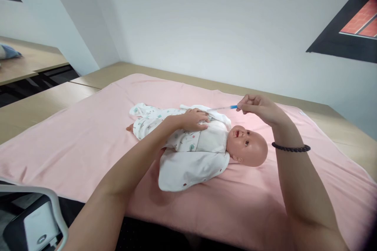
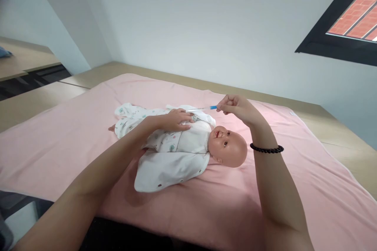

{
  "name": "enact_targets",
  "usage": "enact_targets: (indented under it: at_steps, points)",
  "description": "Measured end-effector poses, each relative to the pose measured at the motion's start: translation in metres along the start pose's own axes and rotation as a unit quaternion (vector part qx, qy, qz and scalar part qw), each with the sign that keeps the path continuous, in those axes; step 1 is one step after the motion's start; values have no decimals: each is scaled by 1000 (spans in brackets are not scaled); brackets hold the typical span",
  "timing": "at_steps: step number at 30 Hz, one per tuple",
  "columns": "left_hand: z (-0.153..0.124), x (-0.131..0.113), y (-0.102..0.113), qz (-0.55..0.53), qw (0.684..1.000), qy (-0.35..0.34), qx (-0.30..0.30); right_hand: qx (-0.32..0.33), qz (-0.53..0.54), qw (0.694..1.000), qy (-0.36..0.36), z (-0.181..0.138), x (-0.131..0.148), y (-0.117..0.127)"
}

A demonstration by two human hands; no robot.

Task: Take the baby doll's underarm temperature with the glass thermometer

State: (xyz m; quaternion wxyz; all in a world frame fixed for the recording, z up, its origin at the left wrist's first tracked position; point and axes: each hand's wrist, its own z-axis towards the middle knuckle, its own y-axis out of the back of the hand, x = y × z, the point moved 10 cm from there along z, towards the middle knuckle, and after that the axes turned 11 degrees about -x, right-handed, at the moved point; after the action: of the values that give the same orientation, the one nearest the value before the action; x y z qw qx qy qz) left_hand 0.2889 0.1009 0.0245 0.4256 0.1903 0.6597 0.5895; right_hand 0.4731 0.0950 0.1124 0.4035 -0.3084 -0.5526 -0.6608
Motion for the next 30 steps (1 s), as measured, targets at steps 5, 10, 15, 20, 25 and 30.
enact_targets:
  at_steps: [5,10,15,20,25,30]
  points:
    - [2,13,-8,-10,1000,17,24,25,-115,992,-36,6,-16,-13]
    - [-1,14,-7,-34,999,20,26,65,-154,985,-35,11,-34,-20]
    - [-1,11,-4,-38,999,23,16,78,-252,965,-7,19,-47,-44]
    - [0,12,-7,-34,999,11,14,109,-306,946,12,29,-56,-75]
    - [2,9,4,-40,998,-24,-51,133,-334,932,35,33,-57,-89]
    - [0,42,46,-24,962,60,-265,160,-320,933,49,34,-53,-87]
